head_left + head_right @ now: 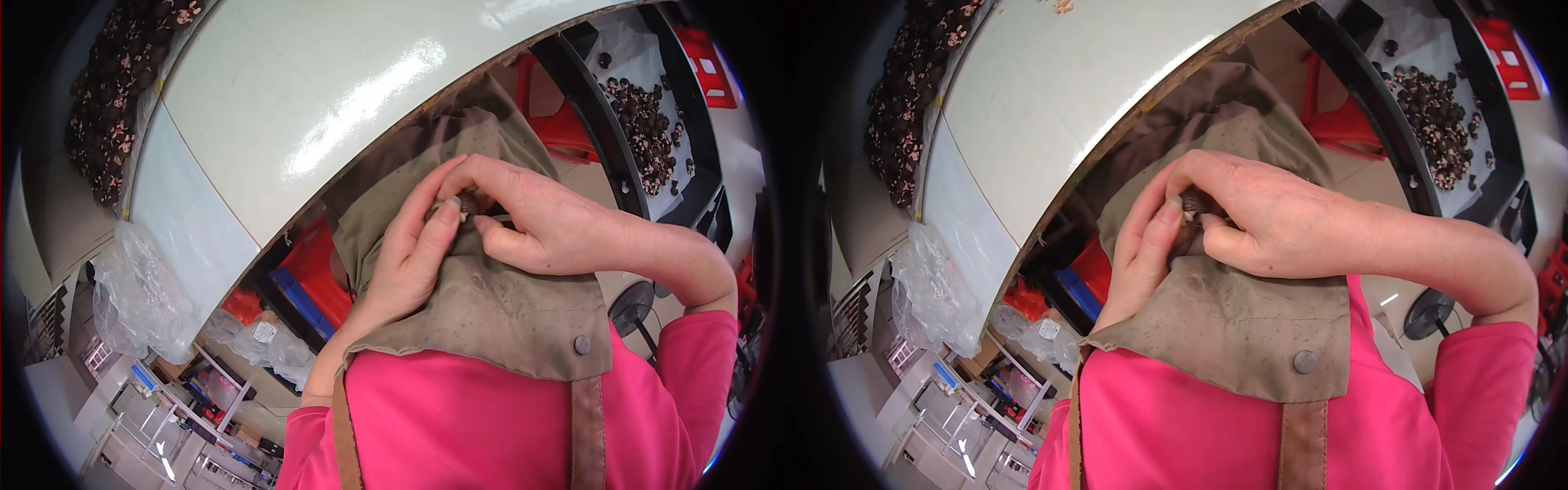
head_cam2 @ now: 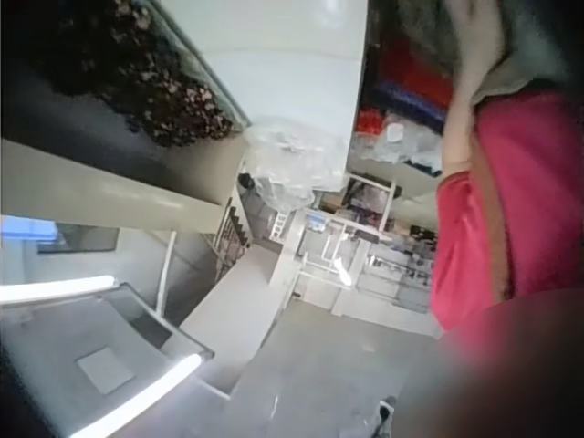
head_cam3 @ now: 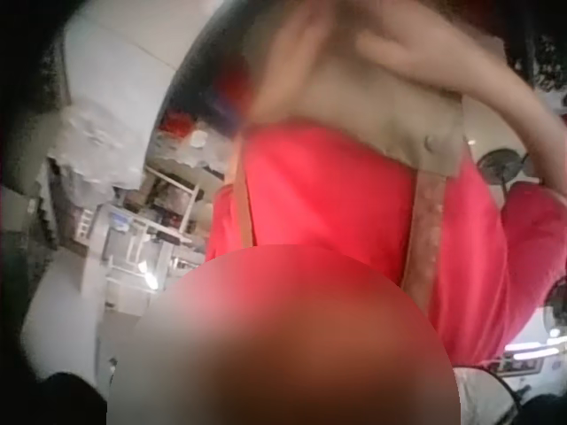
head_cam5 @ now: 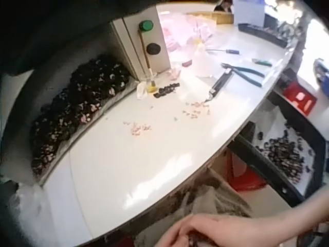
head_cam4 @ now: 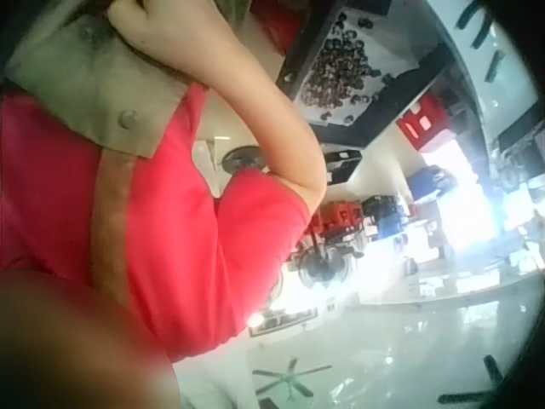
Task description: Assembling and gluing parts of small toy figurines at a workbench.
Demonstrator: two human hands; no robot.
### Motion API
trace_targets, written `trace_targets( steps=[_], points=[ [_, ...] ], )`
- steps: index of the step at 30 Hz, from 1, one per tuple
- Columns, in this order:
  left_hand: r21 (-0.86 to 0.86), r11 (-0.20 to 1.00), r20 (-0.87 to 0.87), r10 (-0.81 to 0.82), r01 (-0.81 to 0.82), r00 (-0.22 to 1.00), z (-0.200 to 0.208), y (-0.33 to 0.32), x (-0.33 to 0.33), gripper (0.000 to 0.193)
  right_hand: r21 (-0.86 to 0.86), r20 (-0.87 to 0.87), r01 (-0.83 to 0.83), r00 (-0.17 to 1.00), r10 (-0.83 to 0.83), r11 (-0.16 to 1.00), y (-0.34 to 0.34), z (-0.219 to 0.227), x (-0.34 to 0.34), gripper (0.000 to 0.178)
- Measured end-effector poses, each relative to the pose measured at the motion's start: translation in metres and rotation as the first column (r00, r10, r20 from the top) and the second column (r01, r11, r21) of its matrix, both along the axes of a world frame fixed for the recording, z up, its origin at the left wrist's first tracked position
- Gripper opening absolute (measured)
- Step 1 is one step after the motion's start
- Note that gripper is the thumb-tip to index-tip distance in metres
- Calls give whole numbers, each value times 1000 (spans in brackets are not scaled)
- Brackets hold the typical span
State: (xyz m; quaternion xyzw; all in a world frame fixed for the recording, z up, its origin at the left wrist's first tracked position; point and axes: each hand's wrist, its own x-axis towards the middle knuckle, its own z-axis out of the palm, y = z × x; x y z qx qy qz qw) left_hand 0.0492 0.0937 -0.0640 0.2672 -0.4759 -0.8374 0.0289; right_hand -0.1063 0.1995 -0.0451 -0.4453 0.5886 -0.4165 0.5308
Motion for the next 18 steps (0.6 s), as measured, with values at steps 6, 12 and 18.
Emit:
trace_targets(
  steps=[6, 12, 18],
  points=[
    [107, 994, 140, -37, 22, 989, -3, -11, -5, 54, -259, -192, 132, 964, -185, 957, -7, -10, -1, 42],
    [121, 984, 133, -148, 132, 980, -6, -19, -4, 57, -200, -176, 100, 975, -136, 975, -9, -10, -1, 36],
    [-66, 998, 192, 21, -9, 981, 0, -12, -10, 51, -108, -83, 148, 984, -157, 983, -11, -13, -4, 35]
  ],
)
